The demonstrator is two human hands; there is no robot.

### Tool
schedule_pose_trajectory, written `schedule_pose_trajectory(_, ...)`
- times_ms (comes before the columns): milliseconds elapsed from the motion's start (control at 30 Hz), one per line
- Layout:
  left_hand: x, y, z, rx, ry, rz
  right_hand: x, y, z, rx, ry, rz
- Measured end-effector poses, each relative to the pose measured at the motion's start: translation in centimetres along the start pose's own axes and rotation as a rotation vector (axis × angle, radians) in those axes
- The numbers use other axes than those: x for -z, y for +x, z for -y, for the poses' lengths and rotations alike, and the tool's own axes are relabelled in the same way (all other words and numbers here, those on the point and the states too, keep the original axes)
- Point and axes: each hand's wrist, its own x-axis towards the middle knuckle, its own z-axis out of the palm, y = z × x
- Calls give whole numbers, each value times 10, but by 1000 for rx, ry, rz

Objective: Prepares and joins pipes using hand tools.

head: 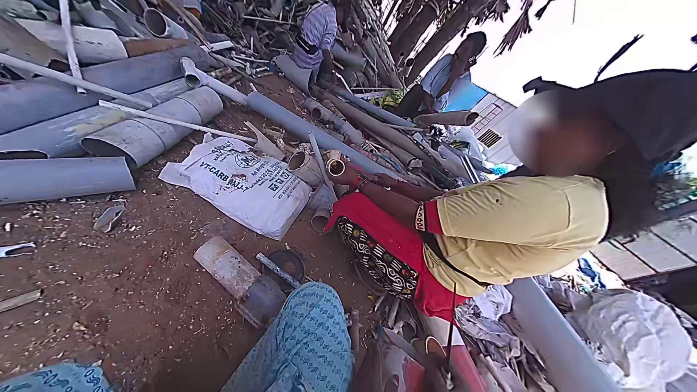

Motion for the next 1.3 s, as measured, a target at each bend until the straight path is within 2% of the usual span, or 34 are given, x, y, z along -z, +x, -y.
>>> schedule_pose_trajectory(100, 8, 7, 11, 52, -237, 5, 6, -1, -15, -75, 107, -8)
schedule_pose_trajectory(167, 13, 12, 16, 48, -311, 2, 7, -1, -9, -91, 102, 19)
schedule_pose_trajectory(333, 11, 12, 23, 30, -172, 61, 4, -3, -4, -58, 73, 4)
schedule_pose_trajectory(533, -17, 1, 41, -278, 104, -243, 9, -1, -10, -141, 229, 2)
schedule_pose_trajectory(633, -25, 0, 48, -478, 256, -419, 9, -1, -14, -116, 227, 26)
schedule_pose_trajectory(700, -26, -1, 49, -557, 355, -474, 9, -1, -15, -100, 217, 31)
schedule_pose_trajectory(1033, -36, -1, 39, -435, 448, -335, 2, -1, -20, -83, 248, -2)
schedule_pose_trajectory(1167, -35, 0, 27, -318, 416, -248, 2, -1, -18, -94, 224, -6)
schedule_pose_trajectory(1300, -34, 2, 29, -352, 404, -219, 1, -2, -17, -100, 196, -10)
